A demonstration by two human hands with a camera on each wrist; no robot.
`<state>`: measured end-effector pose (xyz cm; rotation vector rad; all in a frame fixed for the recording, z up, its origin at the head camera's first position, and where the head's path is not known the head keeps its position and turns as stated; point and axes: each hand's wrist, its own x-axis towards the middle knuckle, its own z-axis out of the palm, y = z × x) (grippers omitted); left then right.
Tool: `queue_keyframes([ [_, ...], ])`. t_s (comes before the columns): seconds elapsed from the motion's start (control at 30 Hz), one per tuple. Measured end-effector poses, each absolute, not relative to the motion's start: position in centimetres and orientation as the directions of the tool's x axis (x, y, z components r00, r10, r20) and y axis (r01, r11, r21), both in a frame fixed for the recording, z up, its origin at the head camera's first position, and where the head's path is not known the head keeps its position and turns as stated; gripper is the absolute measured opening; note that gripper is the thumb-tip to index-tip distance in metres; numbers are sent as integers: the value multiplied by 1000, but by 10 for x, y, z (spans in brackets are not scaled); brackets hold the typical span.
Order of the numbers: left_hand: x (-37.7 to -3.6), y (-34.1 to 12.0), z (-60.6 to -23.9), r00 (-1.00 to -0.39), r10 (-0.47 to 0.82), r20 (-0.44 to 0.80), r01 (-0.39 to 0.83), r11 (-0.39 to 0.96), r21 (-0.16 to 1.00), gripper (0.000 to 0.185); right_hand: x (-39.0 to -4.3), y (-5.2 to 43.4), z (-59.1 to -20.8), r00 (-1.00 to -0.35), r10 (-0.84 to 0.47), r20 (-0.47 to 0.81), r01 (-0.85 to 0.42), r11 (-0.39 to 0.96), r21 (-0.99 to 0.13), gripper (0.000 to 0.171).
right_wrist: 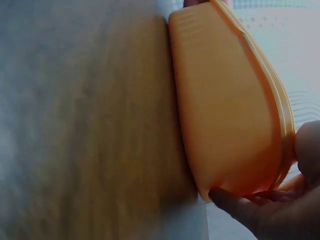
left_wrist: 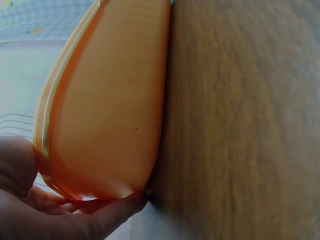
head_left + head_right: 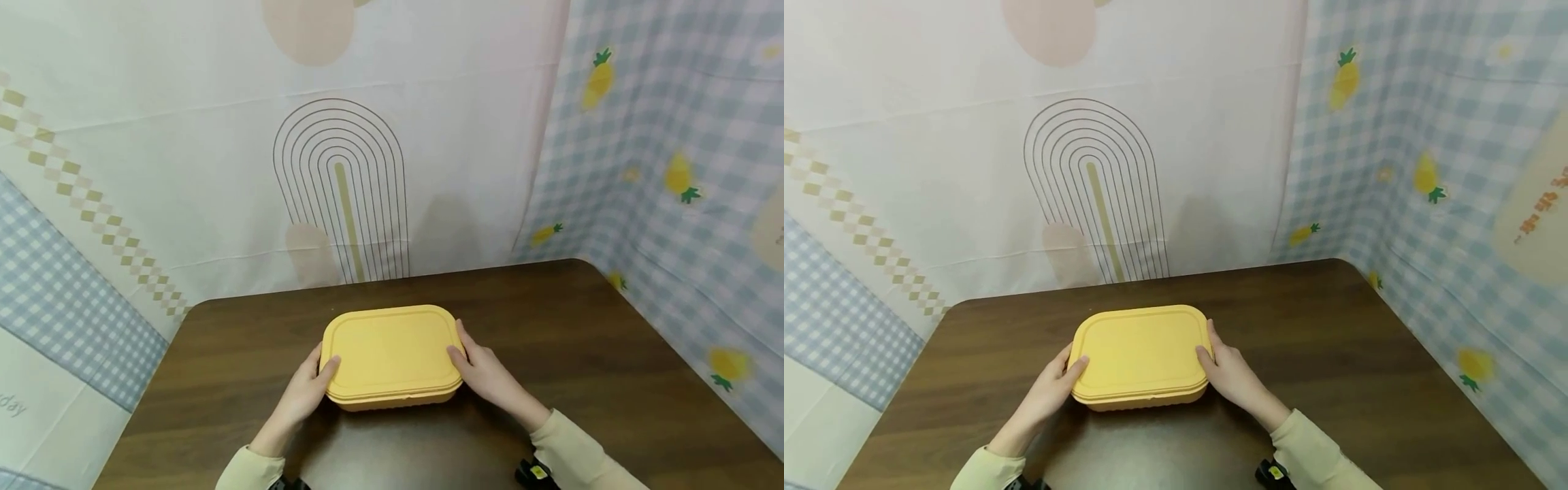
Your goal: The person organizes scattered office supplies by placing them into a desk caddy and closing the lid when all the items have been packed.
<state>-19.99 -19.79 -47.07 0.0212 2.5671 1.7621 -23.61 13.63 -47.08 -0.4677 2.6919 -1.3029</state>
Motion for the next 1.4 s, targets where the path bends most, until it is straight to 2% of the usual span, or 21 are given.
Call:
queue_keyframes([
  [0.23, -214, -202, -464, -998, 59, 21, 41, 363, 931, 65, -245, 131, -466, -934, -357, 17, -222, 540, -812, 69],
  [0.4, -215, -205, -464, -997, 83, -7, 23, 359, 933, 69, -245, 129, -469, -927, -375, -30, -182, 518, -836, 69],
  [0.7, -222, -206, -461, -988, 129, -84, -35, 343, 939, 87, -250, 131, -469, -926, -376, -30, -174, 497, -850, 69],
  [0.93, -213, -209, -463, -979, 168, -115, -50, 350, 935, 97, -241, 130, -473, -920, -390, -43, -157, 465, -872, 71],
  [1.17, -194, -206, -468, -978, 152, -141, -69, 401, 913, 101, -226, 130, -476, -927, -370, -63, -124, 458, -880, 71],
  [1.4, -191, -207, -466, -984, 130, -122, -46, 476, 878, 106, -223, 130, -473, -936, -349, -49, -145, 508, -849, 73],
])
